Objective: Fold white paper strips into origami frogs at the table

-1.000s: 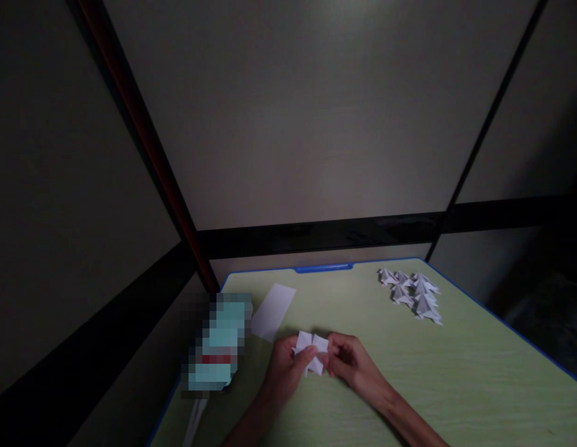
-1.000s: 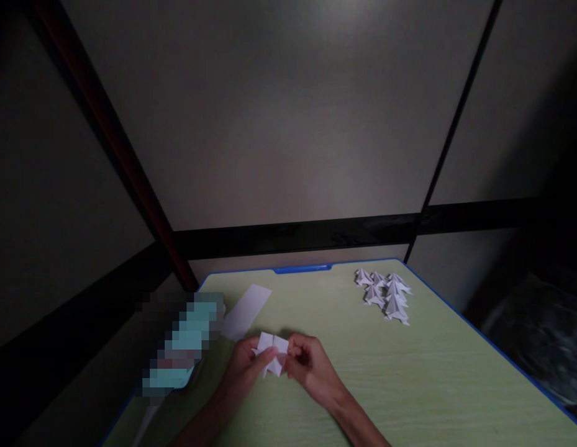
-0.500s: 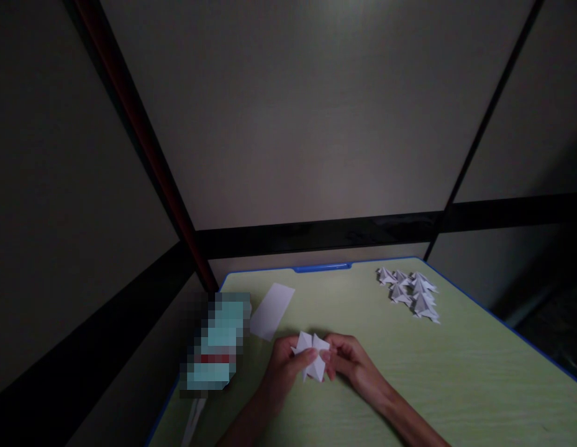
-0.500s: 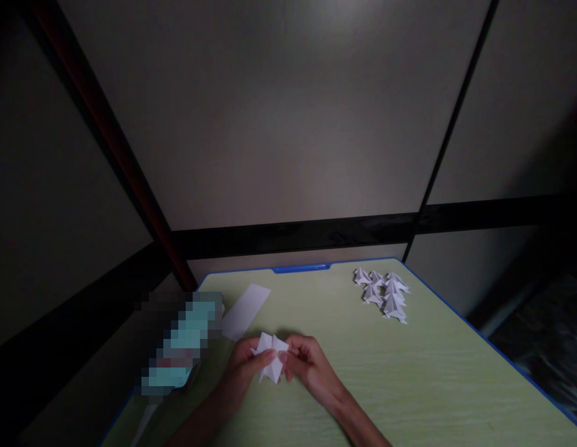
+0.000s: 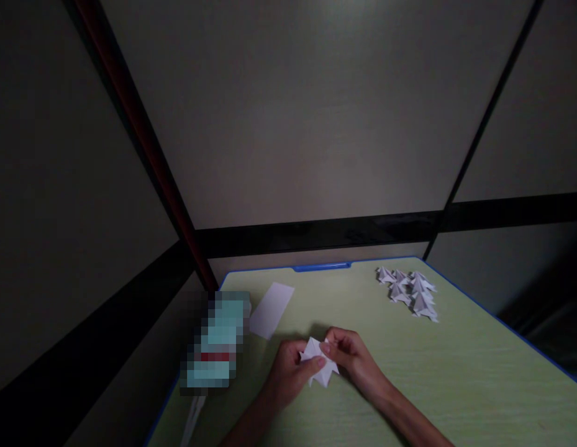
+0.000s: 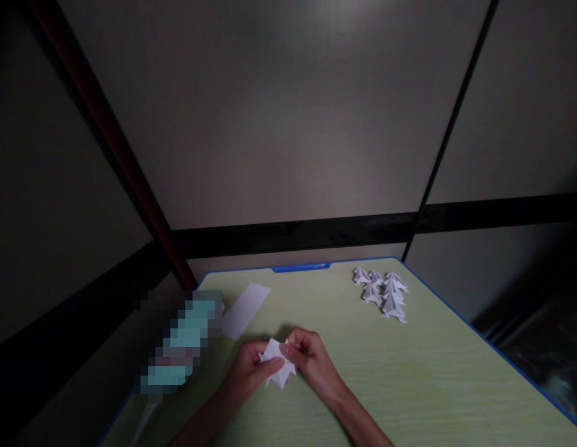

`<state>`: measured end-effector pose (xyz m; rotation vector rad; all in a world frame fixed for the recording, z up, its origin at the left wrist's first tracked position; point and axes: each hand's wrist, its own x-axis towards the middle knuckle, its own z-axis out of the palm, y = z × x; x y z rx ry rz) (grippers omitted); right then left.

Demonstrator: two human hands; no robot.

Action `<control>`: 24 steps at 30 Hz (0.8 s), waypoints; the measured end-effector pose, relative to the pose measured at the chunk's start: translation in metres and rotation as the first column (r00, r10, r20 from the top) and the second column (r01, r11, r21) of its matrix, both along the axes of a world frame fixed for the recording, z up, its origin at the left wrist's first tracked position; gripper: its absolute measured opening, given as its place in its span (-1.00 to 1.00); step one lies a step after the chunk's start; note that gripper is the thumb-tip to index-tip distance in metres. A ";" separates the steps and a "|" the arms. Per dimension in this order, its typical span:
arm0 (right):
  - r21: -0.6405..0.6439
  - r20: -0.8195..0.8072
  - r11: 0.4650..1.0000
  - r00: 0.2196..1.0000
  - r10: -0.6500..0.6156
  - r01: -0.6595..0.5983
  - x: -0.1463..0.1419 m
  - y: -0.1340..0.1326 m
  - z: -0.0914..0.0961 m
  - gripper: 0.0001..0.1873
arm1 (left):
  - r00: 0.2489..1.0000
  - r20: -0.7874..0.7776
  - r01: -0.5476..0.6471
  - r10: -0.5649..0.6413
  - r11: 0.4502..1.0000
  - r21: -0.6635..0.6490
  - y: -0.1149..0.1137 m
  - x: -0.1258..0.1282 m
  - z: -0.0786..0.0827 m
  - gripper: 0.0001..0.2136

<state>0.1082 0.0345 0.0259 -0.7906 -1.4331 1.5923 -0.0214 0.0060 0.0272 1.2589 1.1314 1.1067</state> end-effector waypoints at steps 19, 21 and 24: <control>0.035 0.018 0.998 0.998 0.058 -0.059 -0.003 -0.005 0.008 -0.67 | 0.987 0.152 -0.036 0.043 0.998 -0.050 0.000 -0.002 0.006 -0.78; 0.013 -0.045 0.995 0.994 0.100 -0.099 -0.001 -0.005 0.004 -0.68 | 0.985 0.164 -0.038 0.046 0.998 -0.050 -0.002 -0.002 0.005 -0.77; -0.026 -0.131 0.989 0.982 0.138 -0.142 0.000 -0.005 -0.002 -0.72 | 0.979 0.185 -0.073 0.081 0.996 -0.050 -0.004 -0.001 0.003 -0.76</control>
